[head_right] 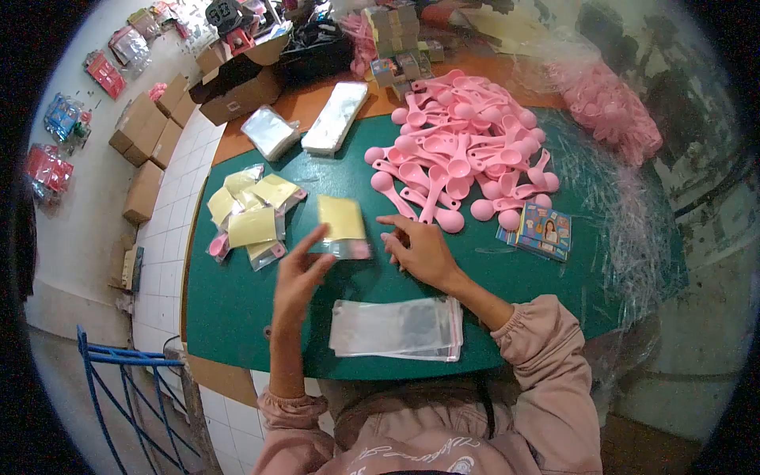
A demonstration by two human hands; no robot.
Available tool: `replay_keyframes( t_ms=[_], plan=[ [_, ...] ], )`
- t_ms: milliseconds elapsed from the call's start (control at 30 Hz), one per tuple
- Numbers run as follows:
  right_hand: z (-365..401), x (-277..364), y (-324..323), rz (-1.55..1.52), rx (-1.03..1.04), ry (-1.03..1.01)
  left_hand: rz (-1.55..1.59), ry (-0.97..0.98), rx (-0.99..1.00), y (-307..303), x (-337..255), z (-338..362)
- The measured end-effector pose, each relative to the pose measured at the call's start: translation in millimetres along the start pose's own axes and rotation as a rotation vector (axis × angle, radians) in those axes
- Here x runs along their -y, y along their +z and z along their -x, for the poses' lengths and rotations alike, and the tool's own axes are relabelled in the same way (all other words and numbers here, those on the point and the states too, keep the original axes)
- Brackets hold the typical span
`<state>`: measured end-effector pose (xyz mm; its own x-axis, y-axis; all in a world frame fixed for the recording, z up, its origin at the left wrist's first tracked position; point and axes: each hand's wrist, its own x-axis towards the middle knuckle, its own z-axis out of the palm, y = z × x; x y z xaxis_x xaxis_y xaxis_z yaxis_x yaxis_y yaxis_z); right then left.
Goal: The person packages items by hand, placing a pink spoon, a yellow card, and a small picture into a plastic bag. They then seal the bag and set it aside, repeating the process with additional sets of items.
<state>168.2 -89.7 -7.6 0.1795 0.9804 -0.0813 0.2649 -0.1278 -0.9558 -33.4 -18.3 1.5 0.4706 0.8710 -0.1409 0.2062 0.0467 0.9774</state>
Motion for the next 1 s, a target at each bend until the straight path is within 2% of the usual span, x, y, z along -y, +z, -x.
replay_keyframes(
  t_ms=[33, 100, 133, 167, 233, 267, 333, 367, 400, 467, 500, 567, 600, 633, 700, 733, 767, 800, 833, 900, 1000],
  plan=[
    [-2, 0, -6, 0.003, -0.009, -0.007, -0.059, 0.08, -0.11, -13, -2, -1],
    [-6, -4, -25, 0.81, -0.337, -0.633, -0.052, 0.19, -0.312, -46, -8, -6],
    [-10, -9, -35, 0.926, -0.288, -0.624, 0.011, 0.22, -0.409, -60, -12, -8],
    [-10, -13, -42, 0.926, -0.288, -0.623, 0.011, 0.22, -0.408, -67, -13, -9],
    [-11, -18, -50, 1.193, -0.245, -0.666, -1.077, 0.445, -0.946, -75, -19, -8],
    [-15, -23, -51, 1.168, -0.243, -0.688, -0.889, 0.521, -0.758, -72, -23, -9],
    [-16, -21, -51, 1.198, -0.251, -0.687, -0.578, 0.428, -0.171, -26, -40, 1],
    [-16, -20, -50, 1.228, -0.253, -0.689, -0.583, 0.639, 0.167, -1, -44, 2],
    [-16, -18, -48, 1.228, -0.25, -0.691, -0.575, 0.55, 0.444, 22, -37, 3],
    [-13, -10, -50, 1.024, -0.42, -0.789, -0.885, 0.502, 0.545, 62, -38, 20],
    [-11, -8, -52, 1.03, -0.421, -0.788, -0.881, 0.507, 0.546, 68, -35, 17],
    [-7, -8, -54, 0.739, -0.581, -0.797, -0.856, 0.55, 0.734, 75, -24, 2],
    [-8, -7, -55, 0.719, -0.665, -0.888, -0.703, 0.478, 0.853, 72, -23, -10],
    [-7, -6, -52, 0.719, -0.666, -0.887, -0.704, 0.479, 0.854, 68, -22, -16],
    [-4, -2, -42, 0.383, -0.737, -0.804, -0.315, 0.305, 0.947, 62, -19, -26],
    [-4, 1, -40, 0.382, -0.736, -0.804, -0.283, 0.324, 0.923, 60, -18, -27],
    [-3, 4, -35, 0.253, -0.77, -0.754, -0.282, 0.316, 0.92, 57, -14, -29],
    [-2, 6, -32, 0.124, -0.801, -0.704, -0.203, 0.255, 0.895, 55, -10, -33],
    [-2, 4, -32, 0.121, -0.797, -0.702, -0.124, 0.196, 0.87, 53, -7, -36],
    [0, 0, -35, -0.25, -0.64, -0.512, -0.061, 0.156, 0.826, 51, -4, -39],
    [-2, -4, -36, -0.366, -0.586, -0.49, 0.038, 0.167, 0.701, 46, -1, -45]
  ],
)
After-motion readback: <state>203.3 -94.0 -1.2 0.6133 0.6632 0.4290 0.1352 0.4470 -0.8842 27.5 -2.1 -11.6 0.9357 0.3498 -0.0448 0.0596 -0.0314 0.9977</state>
